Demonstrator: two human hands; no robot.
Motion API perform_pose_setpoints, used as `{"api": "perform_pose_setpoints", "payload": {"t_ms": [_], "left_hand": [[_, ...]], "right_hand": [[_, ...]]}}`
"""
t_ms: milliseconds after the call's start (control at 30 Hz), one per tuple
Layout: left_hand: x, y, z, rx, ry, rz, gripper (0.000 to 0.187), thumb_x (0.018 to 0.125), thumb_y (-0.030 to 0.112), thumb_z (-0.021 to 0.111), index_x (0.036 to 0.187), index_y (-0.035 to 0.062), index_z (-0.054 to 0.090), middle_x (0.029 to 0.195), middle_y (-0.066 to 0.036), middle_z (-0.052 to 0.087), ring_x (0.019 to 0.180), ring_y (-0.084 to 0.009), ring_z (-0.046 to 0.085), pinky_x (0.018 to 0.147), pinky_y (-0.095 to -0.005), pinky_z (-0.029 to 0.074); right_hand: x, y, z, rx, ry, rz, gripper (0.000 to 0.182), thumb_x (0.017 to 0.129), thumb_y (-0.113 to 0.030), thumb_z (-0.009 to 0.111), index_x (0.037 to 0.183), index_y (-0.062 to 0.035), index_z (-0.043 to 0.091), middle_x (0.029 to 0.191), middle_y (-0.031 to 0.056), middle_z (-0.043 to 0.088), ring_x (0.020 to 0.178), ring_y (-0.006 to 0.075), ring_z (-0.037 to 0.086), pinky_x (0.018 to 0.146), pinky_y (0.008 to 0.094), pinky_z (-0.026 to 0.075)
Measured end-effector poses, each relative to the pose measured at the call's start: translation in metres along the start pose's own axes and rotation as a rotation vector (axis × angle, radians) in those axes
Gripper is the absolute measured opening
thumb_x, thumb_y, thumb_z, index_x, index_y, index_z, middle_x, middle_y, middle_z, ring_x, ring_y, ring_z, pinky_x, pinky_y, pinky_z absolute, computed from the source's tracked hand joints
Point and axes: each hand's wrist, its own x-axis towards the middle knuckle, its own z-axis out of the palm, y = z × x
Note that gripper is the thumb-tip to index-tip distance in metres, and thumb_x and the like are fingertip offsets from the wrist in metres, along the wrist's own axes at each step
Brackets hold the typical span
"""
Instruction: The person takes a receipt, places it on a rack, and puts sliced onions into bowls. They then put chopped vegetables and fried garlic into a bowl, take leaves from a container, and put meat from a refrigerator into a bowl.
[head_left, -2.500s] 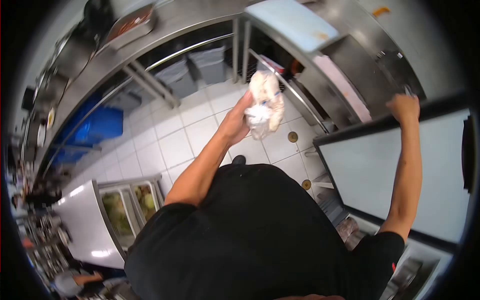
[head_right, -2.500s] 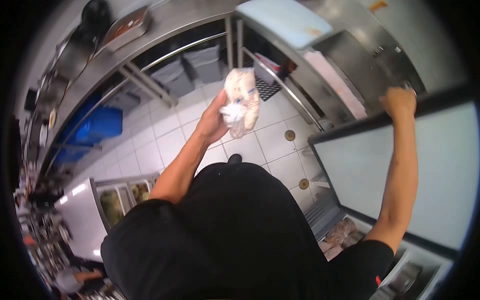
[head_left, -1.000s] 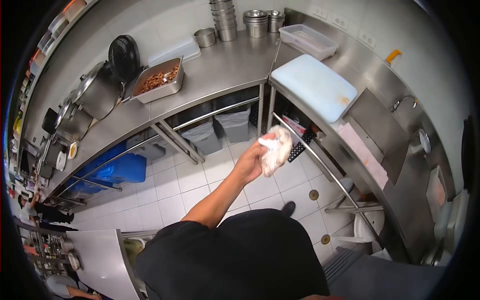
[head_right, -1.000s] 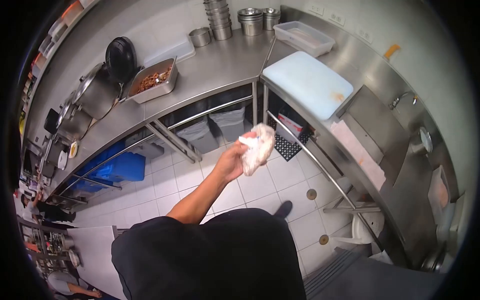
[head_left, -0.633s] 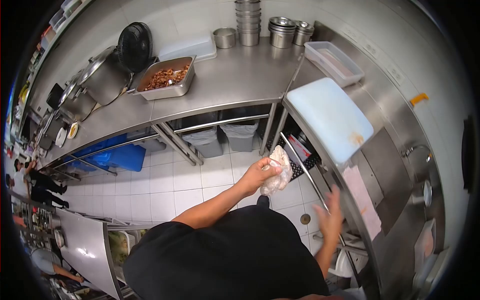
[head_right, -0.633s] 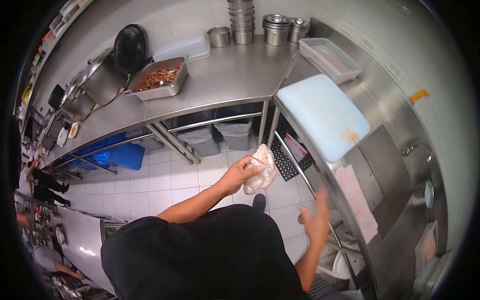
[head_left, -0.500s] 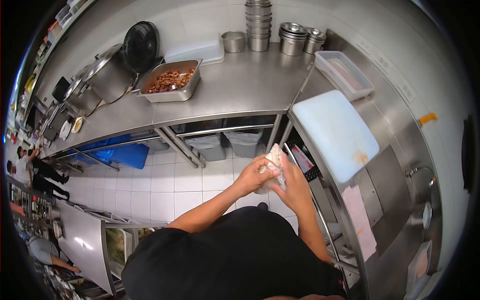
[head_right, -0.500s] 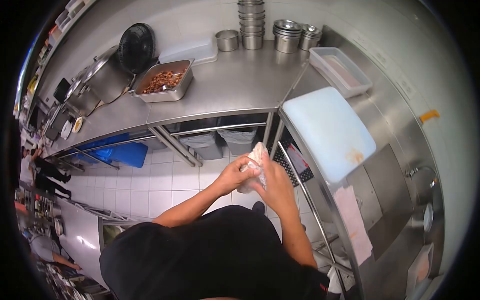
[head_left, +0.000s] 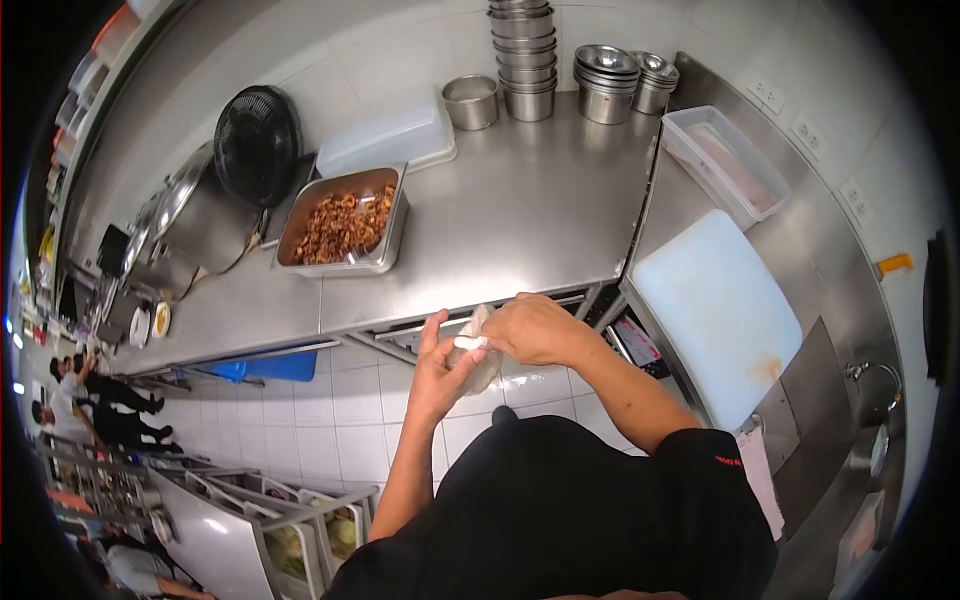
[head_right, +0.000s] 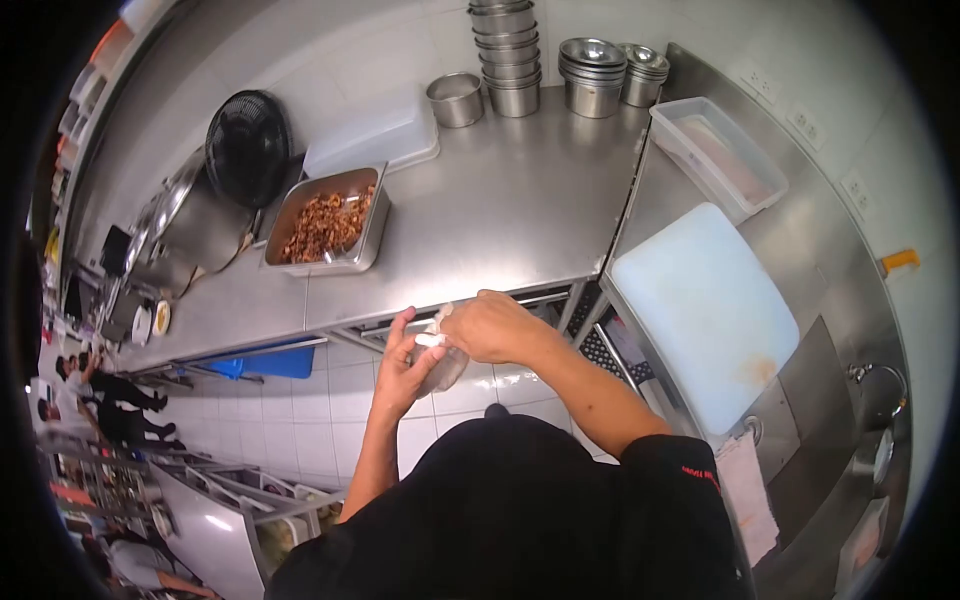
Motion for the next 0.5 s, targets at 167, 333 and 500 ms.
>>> {"api": "perform_pose_setpoints", "payload": {"t_ms": [167,333,500], "left_hand": [[0.058,0.020,-0.025,0.332,0.124,0.384,0.020,0.071,0.008,0.070,0.090,0.0045,0.064,0.106,-0.010,0.061,0.101,-0.0312,0.056,0.085,-0.0397,0.047],[0.075,-0.005,-0.043,0.302,0.180,0.146,0.019,0.078,0.007,0.066,0.096,0.0047,0.061,0.085,-0.010,0.064,0.074,-0.0253,0.061,0.064,-0.0342,0.051],[0.061,-0.007,-0.042,0.273,0.464,-0.257,0.020,0.083,0.009,0.065,0.101,0.0034,0.059,0.082,-0.012,0.063,0.067,-0.0220,0.060,0.060,-0.0316,0.049]], "right_hand": [[0.043,0.019,-0.027,-0.066,-0.102,-0.060,0.020,0.087,-0.025,0.056,0.086,-0.0081,0.067,0.081,0.0117,0.067,0.084,0.0308,0.064,0.077,0.0437,0.048],[0.076,0.142,-0.120,0.005,0.123,0.406,0.032,0.086,-0.031,0.063,0.109,-0.0083,0.068,0.107,0.0158,0.067,0.097,0.0340,0.064,0.086,0.0384,0.050],[0.106,0.352,-0.212,-0.380,0.292,0.706,0.054,0.088,-0.029,0.062,0.136,-0.0079,0.048,0.114,0.0245,0.063,0.108,0.0379,0.060,0.093,0.0435,0.046]]}}
